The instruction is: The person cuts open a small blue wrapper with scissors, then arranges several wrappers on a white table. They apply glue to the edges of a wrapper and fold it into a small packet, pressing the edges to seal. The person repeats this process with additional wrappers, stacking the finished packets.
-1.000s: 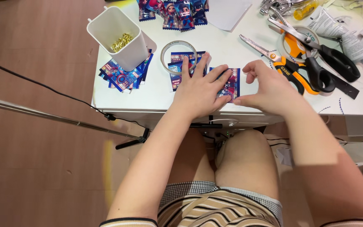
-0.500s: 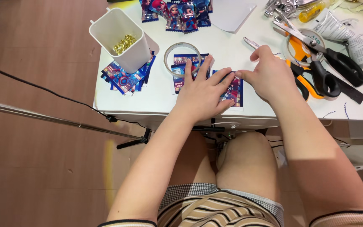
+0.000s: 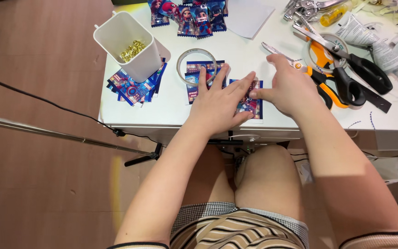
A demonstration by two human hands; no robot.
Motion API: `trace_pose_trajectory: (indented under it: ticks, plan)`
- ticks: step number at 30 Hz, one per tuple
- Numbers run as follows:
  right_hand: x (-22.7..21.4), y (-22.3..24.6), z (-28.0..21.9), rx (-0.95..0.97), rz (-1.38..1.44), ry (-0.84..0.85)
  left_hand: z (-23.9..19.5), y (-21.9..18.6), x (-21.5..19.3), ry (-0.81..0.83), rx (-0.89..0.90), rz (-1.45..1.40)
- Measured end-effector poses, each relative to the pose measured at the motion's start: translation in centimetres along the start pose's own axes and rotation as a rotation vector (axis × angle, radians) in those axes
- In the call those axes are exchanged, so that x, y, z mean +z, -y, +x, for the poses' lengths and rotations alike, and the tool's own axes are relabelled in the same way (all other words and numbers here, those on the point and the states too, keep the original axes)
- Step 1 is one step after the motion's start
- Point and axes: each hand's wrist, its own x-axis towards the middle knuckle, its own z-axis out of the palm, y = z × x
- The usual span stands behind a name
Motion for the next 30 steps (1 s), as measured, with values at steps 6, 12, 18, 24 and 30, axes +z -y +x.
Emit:
trace_pose_trajectory:
  ticks: [6,12,18,24,30]
  plan:
    - [1.8,-2.1,2.3,-0.004,-0.009,-0.08,-0.1,-0.1,0.4,-0.026,-0.006,0.016]
    - [6.1,-8.2,1.2,-0.349,0.086,-0.317,-0.4,-0.4,-0.5,-0.075,0.024,0.067]
    - [7.1,-9.0,-2.9,-0.79,-0.077,-0.491,-0.4,-0.2,-0.2,-0.083,0.034,0.084]
    - [6.9,-9.0,-3.9,-0.737,-0.268,-0.54,-0.3,-0.1,-0.4,-0.056,0.055,0.067]
    - [6.6,-9.0,-1.7,-0.608,-0.311,-0.526,-0.2,-0.3,-0.6,-0.049,0.062,0.054]
